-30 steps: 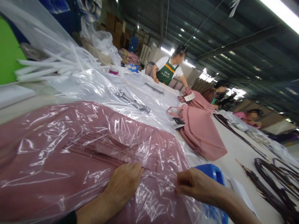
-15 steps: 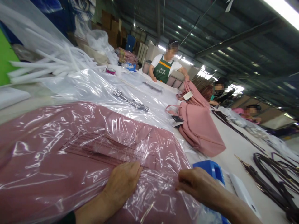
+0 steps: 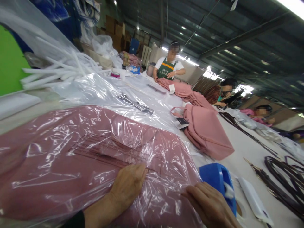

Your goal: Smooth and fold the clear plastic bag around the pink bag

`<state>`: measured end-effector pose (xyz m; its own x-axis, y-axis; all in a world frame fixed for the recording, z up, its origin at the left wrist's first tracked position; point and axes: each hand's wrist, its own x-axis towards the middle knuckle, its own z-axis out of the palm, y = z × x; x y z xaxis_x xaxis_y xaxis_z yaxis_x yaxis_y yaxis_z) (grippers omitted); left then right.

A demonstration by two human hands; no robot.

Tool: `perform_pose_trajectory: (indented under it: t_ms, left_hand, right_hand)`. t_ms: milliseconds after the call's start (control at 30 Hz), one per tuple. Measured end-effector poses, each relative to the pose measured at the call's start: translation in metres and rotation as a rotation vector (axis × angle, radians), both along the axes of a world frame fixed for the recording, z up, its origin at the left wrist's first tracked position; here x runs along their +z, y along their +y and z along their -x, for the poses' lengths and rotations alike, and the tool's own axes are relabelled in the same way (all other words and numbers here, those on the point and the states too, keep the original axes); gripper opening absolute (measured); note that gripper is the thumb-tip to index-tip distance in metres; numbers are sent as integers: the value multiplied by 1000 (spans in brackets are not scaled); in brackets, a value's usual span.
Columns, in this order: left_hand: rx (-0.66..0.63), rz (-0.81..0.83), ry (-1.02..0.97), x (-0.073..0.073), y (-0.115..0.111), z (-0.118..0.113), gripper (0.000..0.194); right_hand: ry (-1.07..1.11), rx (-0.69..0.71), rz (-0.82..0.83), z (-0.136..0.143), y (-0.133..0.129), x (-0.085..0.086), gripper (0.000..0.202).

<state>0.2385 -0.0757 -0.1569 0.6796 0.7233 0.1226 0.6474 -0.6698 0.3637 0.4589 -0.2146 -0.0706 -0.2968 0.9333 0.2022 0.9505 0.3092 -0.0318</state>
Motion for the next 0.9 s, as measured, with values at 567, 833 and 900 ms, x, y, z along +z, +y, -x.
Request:
perform_pose_trajectory:
  t_ms: [567, 833, 900]
  left_hand:
    - [23, 56, 80, 7, 1, 1, 28]
    - [-3, 108, 73, 5, 3, 2, 29]
    - [-20, 135, 85, 6, 3, 2, 29]
  right_hand:
    - [-6, -729, 537, -26, 57, 9, 19]
    - [341, -1202, 6, -79, -54, 27, 53]
    - [385, -1335, -40, -83, -88, 16, 59]
